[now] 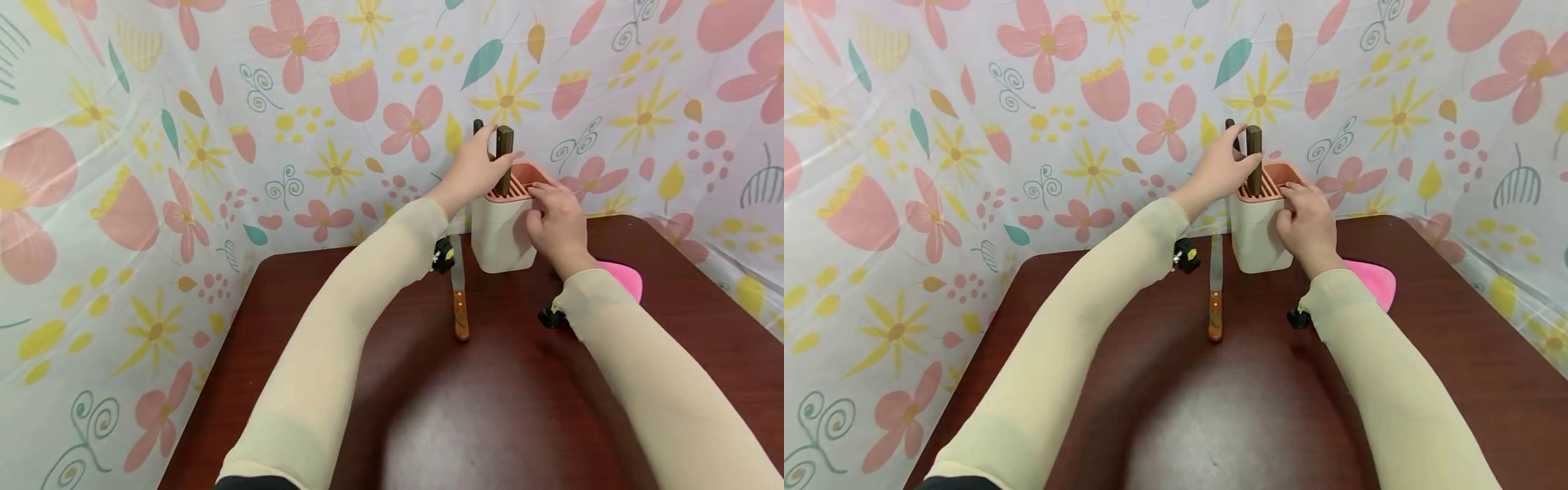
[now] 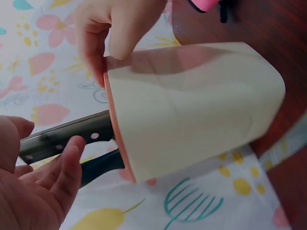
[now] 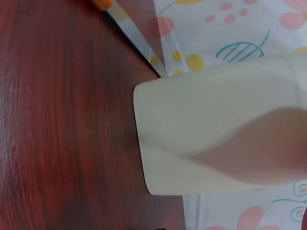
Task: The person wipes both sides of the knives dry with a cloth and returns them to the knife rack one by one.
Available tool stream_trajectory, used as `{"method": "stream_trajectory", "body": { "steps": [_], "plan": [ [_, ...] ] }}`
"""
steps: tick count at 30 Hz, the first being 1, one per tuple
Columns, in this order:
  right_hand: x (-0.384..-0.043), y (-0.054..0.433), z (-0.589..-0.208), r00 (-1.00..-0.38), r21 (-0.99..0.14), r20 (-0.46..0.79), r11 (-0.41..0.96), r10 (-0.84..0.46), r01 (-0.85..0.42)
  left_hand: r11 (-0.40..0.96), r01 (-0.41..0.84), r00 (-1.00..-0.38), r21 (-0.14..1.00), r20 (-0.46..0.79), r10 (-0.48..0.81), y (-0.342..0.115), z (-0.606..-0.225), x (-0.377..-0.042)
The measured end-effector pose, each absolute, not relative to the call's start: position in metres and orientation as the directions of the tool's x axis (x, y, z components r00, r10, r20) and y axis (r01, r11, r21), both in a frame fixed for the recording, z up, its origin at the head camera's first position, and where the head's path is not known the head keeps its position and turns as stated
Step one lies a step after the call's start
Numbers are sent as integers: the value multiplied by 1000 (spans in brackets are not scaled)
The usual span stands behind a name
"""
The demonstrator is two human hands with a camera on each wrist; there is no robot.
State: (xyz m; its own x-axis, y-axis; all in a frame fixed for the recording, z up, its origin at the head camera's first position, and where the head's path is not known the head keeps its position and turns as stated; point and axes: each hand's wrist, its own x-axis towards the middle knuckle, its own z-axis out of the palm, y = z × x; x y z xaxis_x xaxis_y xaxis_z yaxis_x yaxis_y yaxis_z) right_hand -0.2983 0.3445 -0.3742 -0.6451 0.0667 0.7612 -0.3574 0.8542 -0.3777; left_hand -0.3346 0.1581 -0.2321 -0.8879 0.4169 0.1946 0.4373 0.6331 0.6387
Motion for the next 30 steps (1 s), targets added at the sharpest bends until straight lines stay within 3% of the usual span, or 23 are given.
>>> {"method": "stream_trajectory", "body": {
  "steps": [5,13,17,22,26,30],
  "plan": [
    [-292,356,-363,-720,-347,694,864,-24,-364,608,524,-829,596,193,525,134,-223,-315],
    [-274,376,-340,-842,-329,500,855,-203,-401,532,727,-661,434,231,714,85,-243,-271],
    [-261,391,-328,-856,-328,444,841,-265,-430,588,705,-687,396,180,704,61,-274,-260],
    [-233,412,-329,-874,-301,371,850,-315,-434,646,601,-760,471,84,645,39,-327,-266],
    [-210,424,-346,-915,-245,182,885,-360,-397,651,448,-801,612,-48,597,34,-365,-272],
    [-193,437,-369,-944,-208,-33,926,-329,-316,669,314,-816,674,-170,553,44,-396,-273]
  ]
}}
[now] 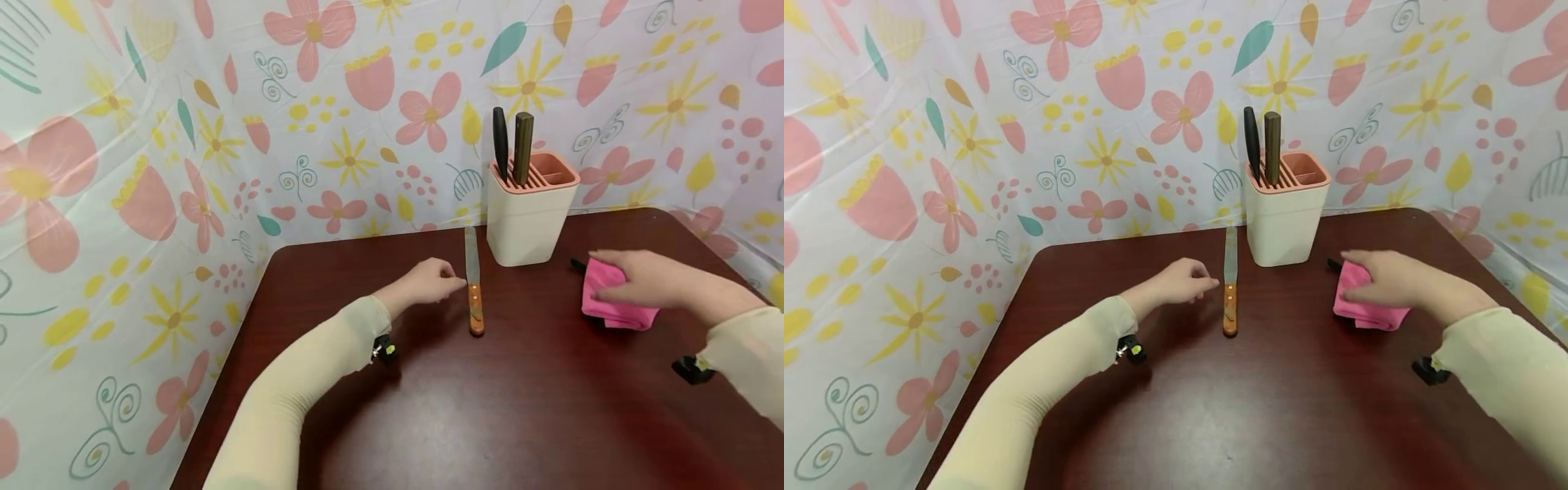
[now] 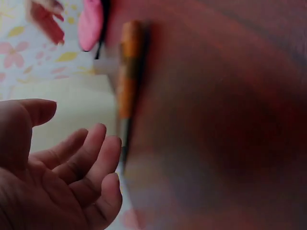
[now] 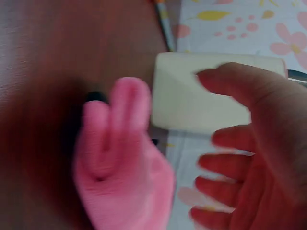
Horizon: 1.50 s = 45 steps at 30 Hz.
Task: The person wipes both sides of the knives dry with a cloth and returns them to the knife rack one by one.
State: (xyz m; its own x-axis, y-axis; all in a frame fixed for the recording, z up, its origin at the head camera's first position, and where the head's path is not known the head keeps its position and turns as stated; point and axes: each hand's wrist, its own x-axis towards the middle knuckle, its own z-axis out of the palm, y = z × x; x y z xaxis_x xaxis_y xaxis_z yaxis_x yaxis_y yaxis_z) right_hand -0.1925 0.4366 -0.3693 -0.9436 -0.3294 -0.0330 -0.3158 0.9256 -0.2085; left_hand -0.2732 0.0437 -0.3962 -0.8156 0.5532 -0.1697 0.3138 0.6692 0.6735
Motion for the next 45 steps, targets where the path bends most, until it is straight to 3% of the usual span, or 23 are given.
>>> {"method": "stream_trajectory", "body": {
  "steps": [3,6,10,17,25,34,45],
  "plan": [
    [-182,443,-386,-946,-212,-134,942,-294,-262,701,269,-828,660,-213,518,56,-413,-273],
    [-176,446,-402,-942,-216,-168,943,-292,-254,782,245,-853,574,-256,455,69,-425,-274],
    [-173,447,-420,-943,-162,-148,948,-298,-274,875,235,-878,423,-295,378,85,-432,-273],
    [-174,435,-429,-953,-6,-54,955,-297,-297,906,227,-904,358,-269,333,101,-439,-272],
    [-180,428,-426,-959,-21,2,959,-283,-283,848,177,-880,499,-305,363,101,-445,-282],
    [-190,427,-423,-970,-42,-47,970,-241,-239,688,-39,-859,724,-377,348,93,-437,-279],
    [-194,429,-421,-966,-66,-50,966,-253,-250,566,-151,-838,810,-408,361,73,-449,-281]
  ]
}}
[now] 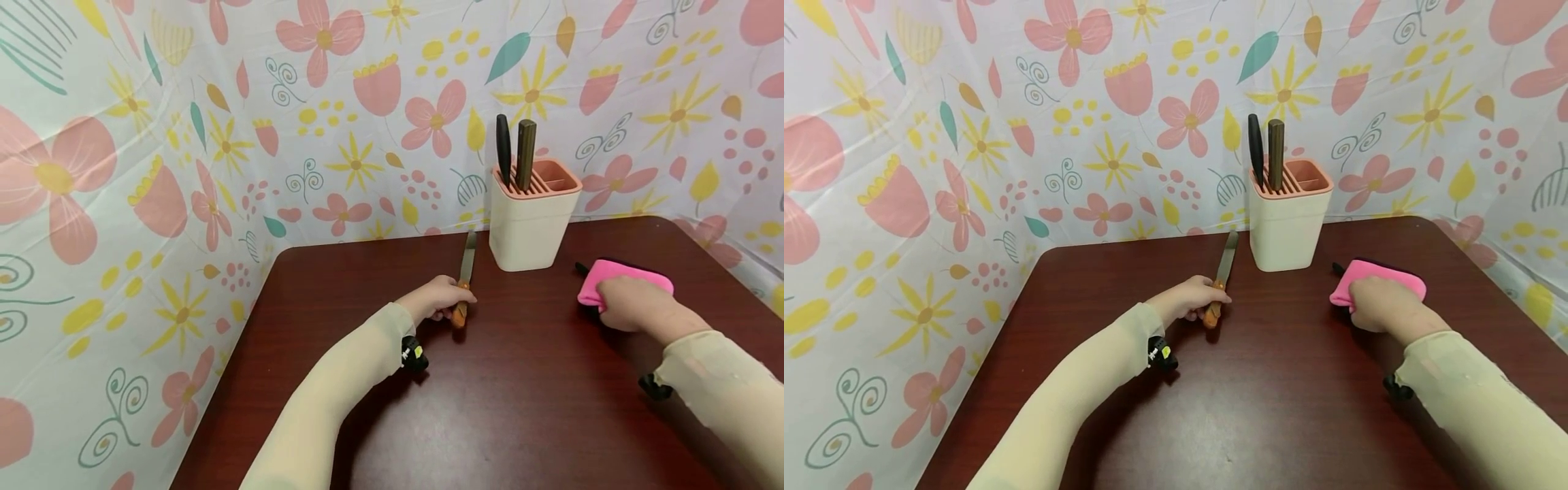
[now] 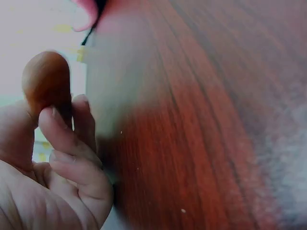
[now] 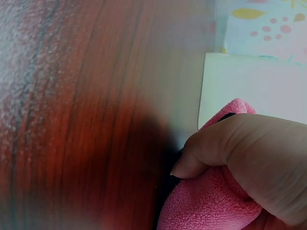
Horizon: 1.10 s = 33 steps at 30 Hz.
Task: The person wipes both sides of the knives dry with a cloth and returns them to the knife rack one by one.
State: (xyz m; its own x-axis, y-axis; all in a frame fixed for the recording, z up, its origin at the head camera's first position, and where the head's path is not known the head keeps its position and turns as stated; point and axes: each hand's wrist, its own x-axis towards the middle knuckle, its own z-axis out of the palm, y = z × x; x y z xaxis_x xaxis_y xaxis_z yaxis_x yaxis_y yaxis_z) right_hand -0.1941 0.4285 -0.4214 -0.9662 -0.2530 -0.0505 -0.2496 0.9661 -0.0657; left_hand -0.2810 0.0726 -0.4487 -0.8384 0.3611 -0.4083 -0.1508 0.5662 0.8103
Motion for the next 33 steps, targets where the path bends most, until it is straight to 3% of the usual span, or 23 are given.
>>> {"method": "stream_trajectory", "body": {
  "steps": [11,14,21,24,27,33],
  "plan": [
    [-197,436,-418,-959,-99,-29,956,-281,-277,408,-177,-828,895,-360,431,52,-451,-281],
    [-198,444,-417,-951,-134,-20,944,-308,-303,394,-161,-827,905,-342,446,46,-449,-279],
    [-186,450,-389,-970,-275,-32,935,-241,-223,273,-159,-828,949,-279,487,29,-435,-265],
    [-177,440,-369,-949,-387,-10,876,-316,-288,204,-135,-840,970,-221,495,20,-423,-253],
    [-170,427,-346,-924,-423,60,829,-377,-365,127,-92,-847,988,-144,512,13,-410,-243],
    [-168,395,-301,-862,-357,259,786,-435,-504,23,-3,-844,1000,-15,536,3,-378,-229]
  ]
}}
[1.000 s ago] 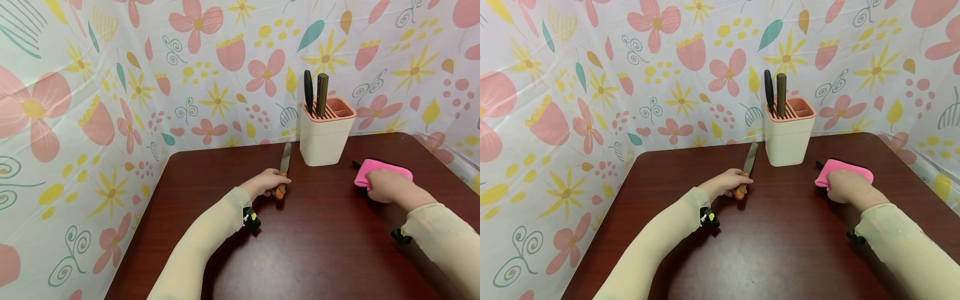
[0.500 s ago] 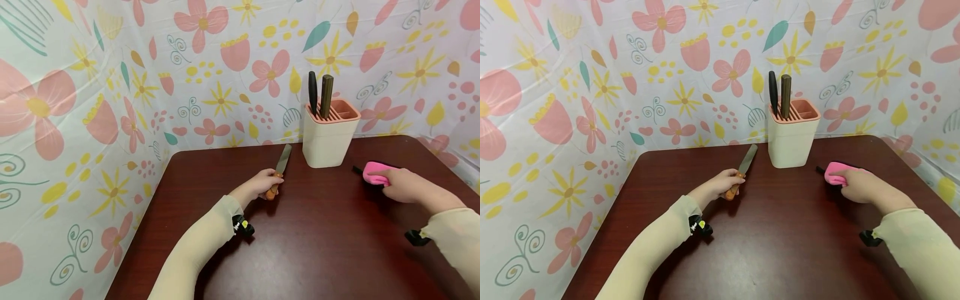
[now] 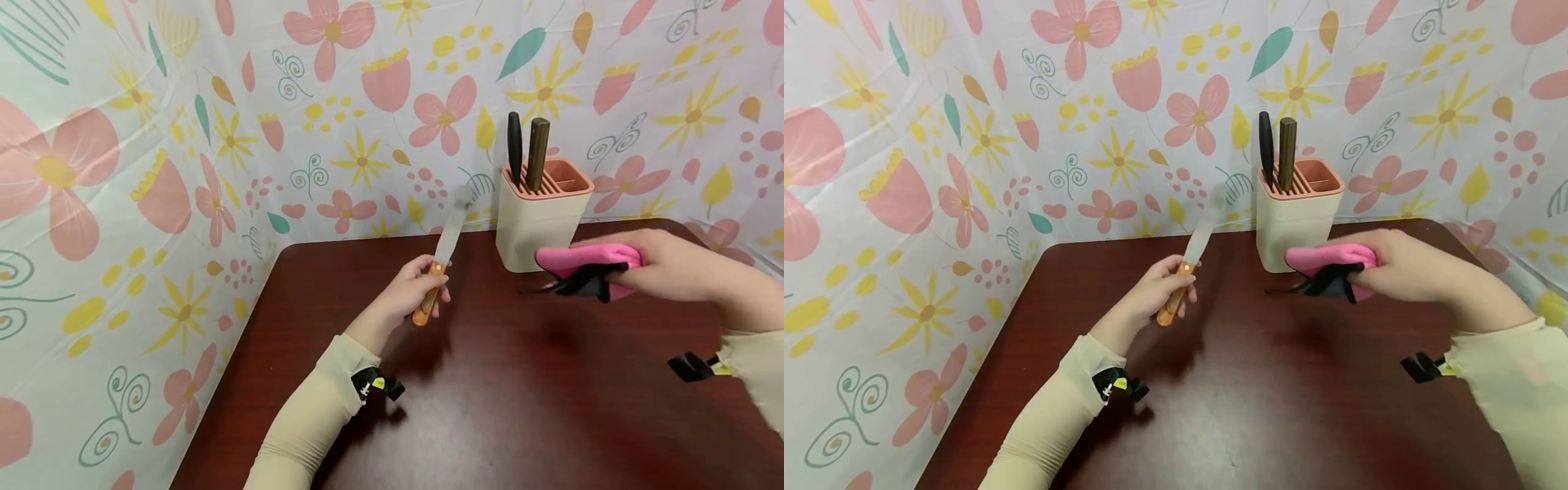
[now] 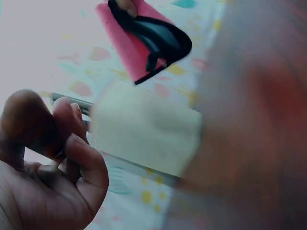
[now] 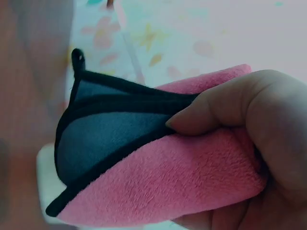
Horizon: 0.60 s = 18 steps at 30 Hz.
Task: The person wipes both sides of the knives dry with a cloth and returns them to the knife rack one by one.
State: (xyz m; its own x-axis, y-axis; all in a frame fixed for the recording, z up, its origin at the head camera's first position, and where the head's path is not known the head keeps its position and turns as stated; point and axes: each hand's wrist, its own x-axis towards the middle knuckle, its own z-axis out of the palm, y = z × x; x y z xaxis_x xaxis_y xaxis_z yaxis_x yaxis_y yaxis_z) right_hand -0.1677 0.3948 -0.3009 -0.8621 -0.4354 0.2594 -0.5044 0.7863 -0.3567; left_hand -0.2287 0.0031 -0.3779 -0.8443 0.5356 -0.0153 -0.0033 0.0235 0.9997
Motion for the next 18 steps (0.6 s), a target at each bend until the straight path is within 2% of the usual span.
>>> {"method": "stream_trajectory", "body": {
  "steps": [6,10,15,18],
  "plan": [
    [-176,354,-244,-825,-336,364,765,-433,-550,-93,63,-868,994,100,486,5,-350,-222],
    [-193,330,-209,-838,-335,427,802,-340,-496,-183,56,-879,982,135,456,11,-340,-220],
    [-225,300,-179,-862,-446,475,797,-174,-407,-210,51,-896,976,138,422,15,-335,-217],
    [-241,278,-170,-853,-422,495,812,-168,-404,-213,53,-902,976,138,409,16,-335,-215]
  ]
}}
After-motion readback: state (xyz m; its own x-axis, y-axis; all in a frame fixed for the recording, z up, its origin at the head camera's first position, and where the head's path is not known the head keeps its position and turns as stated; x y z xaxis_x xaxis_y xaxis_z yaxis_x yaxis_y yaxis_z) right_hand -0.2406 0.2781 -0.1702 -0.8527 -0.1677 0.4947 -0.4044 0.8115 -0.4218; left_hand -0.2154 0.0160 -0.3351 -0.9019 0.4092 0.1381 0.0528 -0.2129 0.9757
